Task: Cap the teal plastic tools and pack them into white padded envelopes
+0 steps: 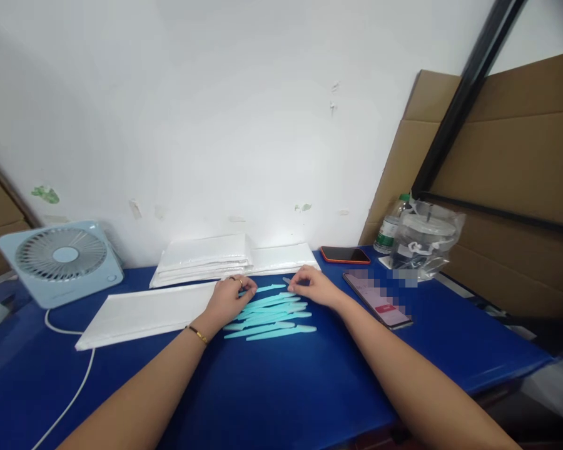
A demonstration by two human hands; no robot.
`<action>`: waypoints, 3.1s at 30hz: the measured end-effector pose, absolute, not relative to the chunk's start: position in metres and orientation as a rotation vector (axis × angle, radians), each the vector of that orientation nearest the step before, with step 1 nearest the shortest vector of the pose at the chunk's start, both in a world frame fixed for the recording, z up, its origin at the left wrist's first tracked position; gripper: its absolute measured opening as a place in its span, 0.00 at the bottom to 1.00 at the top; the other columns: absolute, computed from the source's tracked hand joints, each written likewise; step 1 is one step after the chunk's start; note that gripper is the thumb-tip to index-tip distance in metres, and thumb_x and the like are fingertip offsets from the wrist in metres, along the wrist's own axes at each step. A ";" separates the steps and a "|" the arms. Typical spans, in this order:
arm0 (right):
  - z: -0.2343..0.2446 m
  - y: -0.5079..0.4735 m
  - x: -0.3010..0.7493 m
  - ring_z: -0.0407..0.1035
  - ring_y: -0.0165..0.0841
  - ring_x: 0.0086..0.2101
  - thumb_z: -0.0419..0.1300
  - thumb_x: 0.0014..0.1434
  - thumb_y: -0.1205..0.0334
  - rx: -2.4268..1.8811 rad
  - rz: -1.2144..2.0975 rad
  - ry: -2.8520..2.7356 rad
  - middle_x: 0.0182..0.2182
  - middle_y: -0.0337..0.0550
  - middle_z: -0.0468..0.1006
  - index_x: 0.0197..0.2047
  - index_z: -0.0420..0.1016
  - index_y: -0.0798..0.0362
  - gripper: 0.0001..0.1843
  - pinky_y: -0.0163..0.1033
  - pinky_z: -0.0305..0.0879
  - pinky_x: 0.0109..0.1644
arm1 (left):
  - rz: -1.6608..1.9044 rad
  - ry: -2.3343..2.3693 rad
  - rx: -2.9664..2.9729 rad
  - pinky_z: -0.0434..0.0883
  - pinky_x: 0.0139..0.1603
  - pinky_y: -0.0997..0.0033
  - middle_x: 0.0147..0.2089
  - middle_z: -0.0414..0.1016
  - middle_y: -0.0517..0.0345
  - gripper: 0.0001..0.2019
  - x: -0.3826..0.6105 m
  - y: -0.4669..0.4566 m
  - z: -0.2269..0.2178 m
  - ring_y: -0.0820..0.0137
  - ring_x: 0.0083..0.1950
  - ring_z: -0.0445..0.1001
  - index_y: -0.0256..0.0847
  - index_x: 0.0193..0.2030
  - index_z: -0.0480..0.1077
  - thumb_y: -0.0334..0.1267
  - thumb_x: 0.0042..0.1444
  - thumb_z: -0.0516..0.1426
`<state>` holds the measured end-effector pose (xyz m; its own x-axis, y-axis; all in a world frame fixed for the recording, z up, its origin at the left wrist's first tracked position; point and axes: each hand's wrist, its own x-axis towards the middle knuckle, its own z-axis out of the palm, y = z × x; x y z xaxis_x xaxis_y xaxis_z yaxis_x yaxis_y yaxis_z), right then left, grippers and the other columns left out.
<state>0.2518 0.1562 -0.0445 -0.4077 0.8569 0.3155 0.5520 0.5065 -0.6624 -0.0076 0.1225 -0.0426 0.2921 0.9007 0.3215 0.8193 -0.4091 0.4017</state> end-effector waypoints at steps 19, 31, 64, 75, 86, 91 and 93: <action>-0.041 0.163 0.253 0.64 0.36 0.43 0.64 0.51 0.60 -1.299 0.415 -2.078 0.37 0.40 0.71 0.34 0.78 0.48 0.05 0.42 0.52 0.48 | 0.733 1.833 2.423 0.60 0.45 0.61 0.39 0.75 0.58 0.11 -0.011 0.124 -0.034 0.61 0.46 0.68 0.47 0.37 0.72 0.48 0.53 0.54; -0.043 0.149 0.232 0.62 0.37 0.44 0.65 0.51 0.58 -1.169 0.437 -2.330 0.36 0.40 0.68 0.31 0.77 0.50 0.05 0.45 0.49 0.50 | 0.506 1.574 2.398 0.61 0.37 0.69 0.33 0.75 0.62 0.14 0.007 0.110 -0.030 0.68 0.38 0.70 0.46 0.33 0.73 0.52 0.51 0.55; -0.035 0.160 0.258 0.65 0.32 0.36 0.65 0.50 0.59 -1.342 0.444 -2.226 0.34 0.40 0.70 0.29 0.78 0.51 0.05 0.42 0.52 0.48 | 0.526 1.796 2.458 0.58 0.42 0.64 0.32 0.77 0.60 0.11 -0.011 0.121 -0.026 0.64 0.40 0.71 0.47 0.30 0.74 0.48 0.53 0.54; -0.026 0.142 0.257 0.65 0.34 0.36 0.67 0.47 0.53 -1.105 0.675 -2.528 0.34 0.39 0.70 0.30 0.78 0.50 0.10 0.44 0.51 0.49 | 0.395 1.415 2.464 0.61 0.35 0.71 0.28 0.75 0.62 0.13 0.003 0.107 -0.016 0.70 0.32 0.71 0.45 0.29 0.74 0.50 0.51 0.56; -0.028 0.156 0.263 0.63 0.30 0.33 0.66 0.48 0.60 -1.274 0.598 -2.294 0.33 0.39 0.68 0.28 0.76 0.53 0.06 0.36 0.56 0.40 | 0.461 1.699 2.573 0.58 0.43 0.63 0.33 0.77 0.58 0.11 -0.008 0.117 -0.021 0.63 0.41 0.70 0.44 0.26 0.73 0.44 0.55 0.53; -0.019 0.151 0.274 0.63 0.30 0.33 0.66 0.47 0.52 -1.232 0.674 -2.310 0.33 0.40 0.68 0.32 0.78 0.52 0.13 0.34 0.58 0.36 | 0.560 1.725 2.513 0.59 0.44 0.64 0.35 0.76 0.59 0.11 -0.009 0.115 -0.019 0.64 0.41 0.70 0.45 0.33 0.72 0.47 0.54 0.54; -0.014 0.146 0.278 0.64 0.30 0.33 0.66 0.46 0.50 -1.134 0.791 -2.433 0.32 0.40 0.69 0.31 0.79 0.51 0.14 0.34 0.58 0.35 | 0.572 1.618 2.519 0.59 0.42 0.66 0.34 0.75 0.60 0.12 -0.004 0.111 -0.017 0.67 0.38 0.71 0.44 0.32 0.72 0.48 0.55 0.52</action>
<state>0.2778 0.1462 -0.0143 -0.6227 0.7793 0.0703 0.5890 0.5260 -0.6135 -0.0040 0.1110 -0.0171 0.3672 0.8930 0.2601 0.8580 -0.4332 0.2760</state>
